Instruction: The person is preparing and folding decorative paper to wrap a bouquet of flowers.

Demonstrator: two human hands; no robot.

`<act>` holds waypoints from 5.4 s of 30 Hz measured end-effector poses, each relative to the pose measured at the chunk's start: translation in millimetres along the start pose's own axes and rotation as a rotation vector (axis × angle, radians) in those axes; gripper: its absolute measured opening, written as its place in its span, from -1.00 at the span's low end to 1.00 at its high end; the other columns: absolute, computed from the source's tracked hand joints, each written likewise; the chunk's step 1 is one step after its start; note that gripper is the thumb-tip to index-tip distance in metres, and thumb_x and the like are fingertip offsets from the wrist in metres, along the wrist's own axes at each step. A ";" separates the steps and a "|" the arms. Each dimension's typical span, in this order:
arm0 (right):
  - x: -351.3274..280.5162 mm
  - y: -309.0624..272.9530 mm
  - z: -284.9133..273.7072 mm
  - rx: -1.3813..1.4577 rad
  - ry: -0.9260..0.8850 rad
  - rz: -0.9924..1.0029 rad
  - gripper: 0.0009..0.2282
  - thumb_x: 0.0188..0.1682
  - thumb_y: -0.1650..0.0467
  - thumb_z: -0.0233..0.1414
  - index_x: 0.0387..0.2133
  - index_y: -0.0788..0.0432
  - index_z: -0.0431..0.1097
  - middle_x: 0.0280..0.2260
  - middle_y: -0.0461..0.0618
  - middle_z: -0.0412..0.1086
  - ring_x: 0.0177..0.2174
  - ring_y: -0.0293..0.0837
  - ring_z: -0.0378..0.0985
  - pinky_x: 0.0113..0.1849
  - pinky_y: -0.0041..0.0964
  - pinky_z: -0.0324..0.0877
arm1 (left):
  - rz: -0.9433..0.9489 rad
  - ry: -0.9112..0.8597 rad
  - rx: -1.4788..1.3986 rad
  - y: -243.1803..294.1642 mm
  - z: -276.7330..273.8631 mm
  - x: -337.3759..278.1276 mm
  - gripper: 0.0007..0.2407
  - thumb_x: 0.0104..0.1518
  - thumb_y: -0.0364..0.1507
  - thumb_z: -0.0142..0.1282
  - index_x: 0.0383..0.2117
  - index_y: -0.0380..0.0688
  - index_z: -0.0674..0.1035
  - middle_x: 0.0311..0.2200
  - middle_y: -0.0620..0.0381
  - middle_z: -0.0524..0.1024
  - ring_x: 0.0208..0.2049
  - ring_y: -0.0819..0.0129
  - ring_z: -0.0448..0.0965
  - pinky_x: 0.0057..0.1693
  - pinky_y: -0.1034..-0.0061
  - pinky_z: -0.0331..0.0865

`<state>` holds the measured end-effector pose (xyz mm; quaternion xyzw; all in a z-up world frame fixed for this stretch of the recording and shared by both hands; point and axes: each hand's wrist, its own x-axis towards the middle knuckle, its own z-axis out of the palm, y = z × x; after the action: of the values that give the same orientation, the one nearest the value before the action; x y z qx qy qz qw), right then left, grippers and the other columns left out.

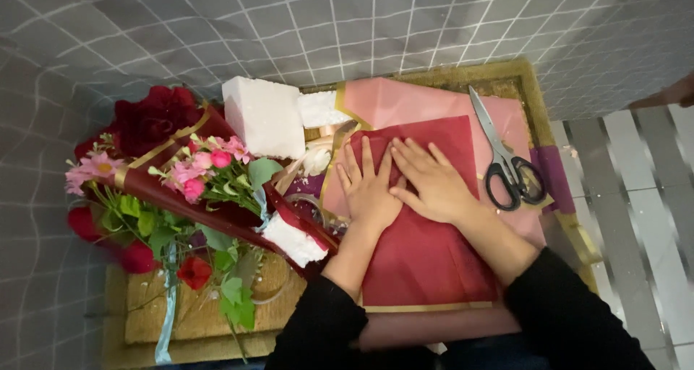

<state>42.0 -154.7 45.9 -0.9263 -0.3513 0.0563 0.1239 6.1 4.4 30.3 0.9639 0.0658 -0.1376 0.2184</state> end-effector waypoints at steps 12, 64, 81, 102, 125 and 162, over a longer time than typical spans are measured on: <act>0.2 0.4 -12.5 -0.063 -0.041 0.190 -0.34 0.16 0.00 -0.24 0.44 0.09 -0.03 0.41 0.06 0.02 0.38 0.00 0.02 0.30 0.26 -0.16 | 0.025 0.077 0.059 -4.3 10.9 2.9 -0.34 0.17 -0.02 -0.02 0.44 0.52 0.01 0.52 0.13 -0.38 0.49 -0.11 -0.54 0.46 -0.20 -0.45; -16.4 -4.5 -8.1 0.174 0.529 -0.249 -0.69 0.02 0.51 0.12 0.06 0.34 0.44 0.14 0.20 0.33 0.11 0.17 0.37 0.13 -0.03 0.22 | 0.406 0.427 0.342 -11.3 51.9 -65.8 -0.30 0.29 0.03 0.01 0.45 -0.15 0.19 0.47 0.02 -0.03 0.48 0.20 -0.12 0.46 0.20 -0.26; -98.9 -38.8 -17.9 -0.102 0.351 0.010 -0.55 0.05 0.46 0.10 0.25 0.17 0.33 0.25 0.11 0.23 0.18 0.14 0.30 0.13 -0.03 0.20 | 0.570 0.490 0.497 -1.9 25.2 -82.2 -0.42 0.42 -0.16 0.11 0.41 -0.32 0.29 0.43 -0.06 0.05 0.44 0.13 -0.08 0.44 0.22 -0.16; -91.0 -6.1 -12.7 0.431 0.383 -0.087 -0.72 0.14 0.57 -0.07 0.11 0.34 0.34 0.15 0.25 0.29 0.10 0.24 0.35 0.12 0.00 0.25 | 0.819 -0.208 -0.063 -2.8 -10.7 -215.4 -0.47 0.32 -0.12 -0.20 0.33 -0.16 0.29 0.39 0.07 0.21 0.44 0.16 0.08 0.45 0.22 -0.08; -89.6 -19.5 -31.3 0.517 0.645 -0.084 -0.86 0.02 0.67 0.05 -0.18 0.40 0.43 -0.10 0.20 0.37 -0.03 0.17 0.41 0.02 -0.08 0.31 | 0.449 0.126 0.007 -7.3 -28.9 -138.9 -0.50 0.28 -0.20 -0.04 0.26 -0.29 0.34 0.36 -0.22 0.14 0.39 -0.18 0.10 0.36 0.06 0.11; -10.2 -26.6 -15.4 0.086 0.100 -0.007 -0.45 0.08 0.27 -0.01 0.35 0.21 0.17 0.39 0.09 0.05 0.36 0.11 0.03 0.26 0.25 -0.07 | 0.274 0.311 0.085 -28.6 11.1 -45.6 -0.31 0.24 -0.01 -0.02 0.41 -0.16 0.17 0.46 -0.08 -0.01 0.48 0.01 -0.05 0.46 -0.05 -0.12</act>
<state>20.4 -145.2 68.0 -0.9206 -0.3450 0.0246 0.1810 -45.3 22.1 22.6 0.9818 -0.0387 0.0411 0.1812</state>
